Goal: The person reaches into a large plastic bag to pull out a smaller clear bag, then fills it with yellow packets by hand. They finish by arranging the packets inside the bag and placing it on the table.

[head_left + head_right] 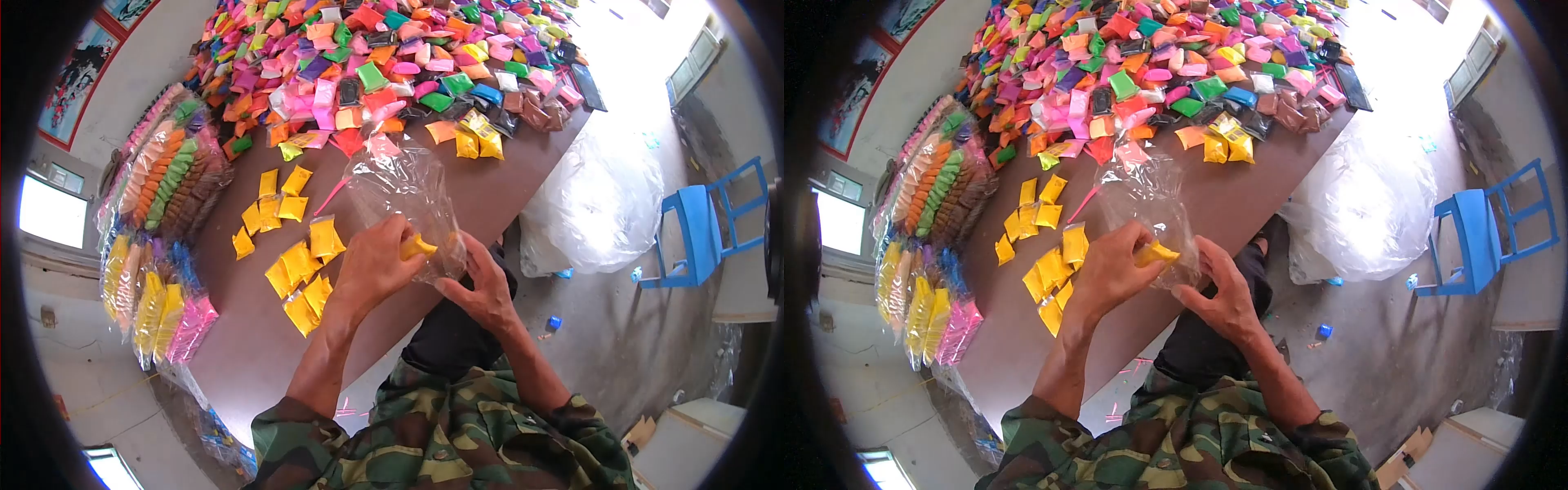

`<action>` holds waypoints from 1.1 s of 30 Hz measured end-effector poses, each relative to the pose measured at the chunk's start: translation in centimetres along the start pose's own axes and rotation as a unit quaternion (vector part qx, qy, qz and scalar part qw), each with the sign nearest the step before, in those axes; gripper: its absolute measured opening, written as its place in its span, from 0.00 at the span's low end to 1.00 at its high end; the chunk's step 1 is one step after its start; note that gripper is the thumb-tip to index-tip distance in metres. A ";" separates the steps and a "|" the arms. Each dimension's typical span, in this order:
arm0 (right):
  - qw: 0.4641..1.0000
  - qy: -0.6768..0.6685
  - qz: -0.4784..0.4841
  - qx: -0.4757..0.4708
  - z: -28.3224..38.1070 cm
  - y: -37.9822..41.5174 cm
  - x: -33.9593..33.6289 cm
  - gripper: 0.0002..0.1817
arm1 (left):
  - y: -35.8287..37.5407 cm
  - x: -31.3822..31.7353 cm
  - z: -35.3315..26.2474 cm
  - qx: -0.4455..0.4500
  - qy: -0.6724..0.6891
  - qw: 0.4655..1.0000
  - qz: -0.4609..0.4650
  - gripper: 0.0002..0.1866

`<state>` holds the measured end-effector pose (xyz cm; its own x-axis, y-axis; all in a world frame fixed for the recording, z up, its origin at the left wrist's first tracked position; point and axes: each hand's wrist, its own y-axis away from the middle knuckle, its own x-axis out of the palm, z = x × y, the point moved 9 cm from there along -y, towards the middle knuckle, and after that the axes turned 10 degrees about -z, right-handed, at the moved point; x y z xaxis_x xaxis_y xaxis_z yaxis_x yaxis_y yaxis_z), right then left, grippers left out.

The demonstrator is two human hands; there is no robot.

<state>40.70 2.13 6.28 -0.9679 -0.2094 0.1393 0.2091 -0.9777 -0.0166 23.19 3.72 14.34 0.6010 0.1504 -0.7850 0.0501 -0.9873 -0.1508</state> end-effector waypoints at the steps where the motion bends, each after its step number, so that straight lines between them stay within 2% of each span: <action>1: 1.000 0.021 0.012 -0.019 0.1 0.1 0.2 0.45 | 0.2 0.1 -0.2 0.009 -0.009 1.000 0.006 0.20; 5: 0.968 0.206 0.064 -0.126 2.9 0.7 1.3 0.49 | 0.6 1.6 -0.9 0.019 0.022 0.998 0.050 0.22; 10: 0.985 0.140 0.039 -0.094 1.3 0.7 1.1 0.50 | 1.2 3.0 -1.9 -0.008 0.069 0.991 0.113 0.24; 16: 0.988 0.121 -0.003 -0.092 0.2 0.3 1.8 0.49 | 2.0 2.9 -0.4 -0.044 0.049 0.998 0.019 0.28; 19: 0.985 0.141 -0.017 -0.101 0.2 0.1 2.3 0.48 | 2.6 2.8 0.7 -0.092 0.060 0.994 -0.007 0.27; 22: 0.984 0.142 -0.020 -0.106 0.3 0.1 2.3 0.46 | 3.1 2.2 0.2 -0.076 0.161 0.984 -0.013 0.25; 25: 0.979 0.155 -0.022 -0.130 0.9 0.2 2.3 0.44 | 3.3 1.8 0.4 -0.073 0.163 0.984 0.002 0.22; 29: 0.985 0.135 -0.009 -0.106 0.8 0.2 2.9 0.43 | 3.4 1.4 0.3 -0.044 0.121 0.991 -0.028 0.19; 33: 0.974 0.161 -0.036 -0.155 2.0 -0.8 3.4 0.42 | 3.3 0.6 -1.2 -0.010 0.069 0.994 -0.084 0.18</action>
<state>37.57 2.20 8.72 -0.9826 -0.0835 -0.1658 0.1342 -0.9365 -0.3239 24.65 0.49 14.05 0.6869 0.3053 -0.6595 0.1734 -0.9501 -0.2593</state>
